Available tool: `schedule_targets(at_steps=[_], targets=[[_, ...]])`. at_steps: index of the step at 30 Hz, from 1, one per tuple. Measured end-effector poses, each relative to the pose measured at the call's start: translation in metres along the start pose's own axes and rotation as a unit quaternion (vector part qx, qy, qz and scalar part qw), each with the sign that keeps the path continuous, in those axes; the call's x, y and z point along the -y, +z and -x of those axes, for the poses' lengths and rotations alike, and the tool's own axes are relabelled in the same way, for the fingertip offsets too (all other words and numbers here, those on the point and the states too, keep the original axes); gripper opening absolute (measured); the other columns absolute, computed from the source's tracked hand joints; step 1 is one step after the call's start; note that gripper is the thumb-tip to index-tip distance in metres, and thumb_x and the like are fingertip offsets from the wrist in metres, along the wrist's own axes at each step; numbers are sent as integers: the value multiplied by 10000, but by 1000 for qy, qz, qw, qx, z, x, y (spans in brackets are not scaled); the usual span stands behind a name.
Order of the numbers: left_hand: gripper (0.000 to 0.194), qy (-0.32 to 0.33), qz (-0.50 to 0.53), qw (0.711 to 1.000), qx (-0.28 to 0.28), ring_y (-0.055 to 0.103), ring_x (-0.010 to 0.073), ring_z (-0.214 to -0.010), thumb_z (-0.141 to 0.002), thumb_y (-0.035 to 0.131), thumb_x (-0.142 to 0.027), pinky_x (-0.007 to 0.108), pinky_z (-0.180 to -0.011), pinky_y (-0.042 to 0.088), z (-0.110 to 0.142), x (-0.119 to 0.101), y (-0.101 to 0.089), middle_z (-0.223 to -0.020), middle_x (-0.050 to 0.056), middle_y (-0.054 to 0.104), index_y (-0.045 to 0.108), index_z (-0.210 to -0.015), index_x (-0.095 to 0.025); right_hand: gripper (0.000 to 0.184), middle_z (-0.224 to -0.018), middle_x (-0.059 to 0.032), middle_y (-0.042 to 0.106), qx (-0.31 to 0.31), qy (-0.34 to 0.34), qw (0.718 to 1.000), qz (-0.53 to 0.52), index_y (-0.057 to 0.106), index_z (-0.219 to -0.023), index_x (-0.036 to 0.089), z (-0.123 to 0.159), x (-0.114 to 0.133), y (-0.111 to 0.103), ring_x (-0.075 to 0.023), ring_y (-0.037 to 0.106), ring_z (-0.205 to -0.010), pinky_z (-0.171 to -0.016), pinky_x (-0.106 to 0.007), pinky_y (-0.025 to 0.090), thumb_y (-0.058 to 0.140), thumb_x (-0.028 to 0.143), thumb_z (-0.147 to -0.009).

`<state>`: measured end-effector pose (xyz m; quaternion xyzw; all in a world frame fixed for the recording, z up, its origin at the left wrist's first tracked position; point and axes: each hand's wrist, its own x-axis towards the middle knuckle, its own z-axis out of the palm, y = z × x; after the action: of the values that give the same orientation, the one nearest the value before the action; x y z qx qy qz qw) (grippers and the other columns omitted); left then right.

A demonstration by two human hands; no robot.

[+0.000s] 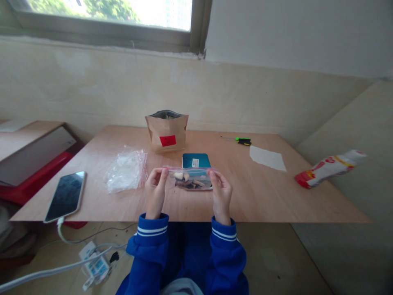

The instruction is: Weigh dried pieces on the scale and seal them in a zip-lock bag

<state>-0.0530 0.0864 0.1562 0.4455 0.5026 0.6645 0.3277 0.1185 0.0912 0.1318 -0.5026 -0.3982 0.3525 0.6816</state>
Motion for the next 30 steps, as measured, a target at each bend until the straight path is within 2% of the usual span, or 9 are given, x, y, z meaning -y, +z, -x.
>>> schedule_targets(at_steps=[6, 11, 16, 23, 30], targets=[[275, 26, -29, 998, -40, 581, 127, -736, -869, 583, -442, 247, -715, 453, 3, 3, 1, -736, -6, 608, 580, -782, -182, 251, -839, -50, 730, -21, -42, 999, -3, 707, -819, 173, 3, 2, 5, -182, 664, -824, -814, -333, 505, 659, 419, -821], [286, 4, 21, 1000, -9, 608, 129, -740, -857, 601, -453, 255, -727, 482, 1, 5, 0, -736, -2, 632, 589, -768, -181, 282, -786, -31, 707, 6, -57, 998, 2, 679, -769, 175, 5, 12, 4, -155, 647, -741, -744, -295, 504, 617, 438, -851], [280, -10, 44, 999, -3, 592, 123, -718, -841, 624, -449, 241, -681, 480, 2, 4, 1, -724, -11, 616, 599, -761, -181, 349, -793, -37, 702, -5, -70, 997, 34, 662, -769, 167, 5, 15, 1, -120, 596, -605, -637, -271, 486, 553, 478, -883], [283, -25, 38, 999, -16, 584, 121, -706, -856, 606, -437, 244, -686, 467, 2, 6, 3, -714, -9, 611, 580, -748, -177, 300, -815, -42, 699, -10, -76, 997, 31, 662, -755, 172, 4, 7, 3, -170, 640, -820, -810, -318, 479, 582, 434, -879], [318, 9, 8, 999, -49, 589, 123, -706, -860, 587, -491, 243, -686, 474, 5, 3, 5, -718, -6, 601, 563, -777, -185, 327, -762, -25, 679, -35, -75, 996, 15, 634, -722, 179, 11, 9, 13, -173, 640, -803, -797, -317, 479, 556, 448, -891]])
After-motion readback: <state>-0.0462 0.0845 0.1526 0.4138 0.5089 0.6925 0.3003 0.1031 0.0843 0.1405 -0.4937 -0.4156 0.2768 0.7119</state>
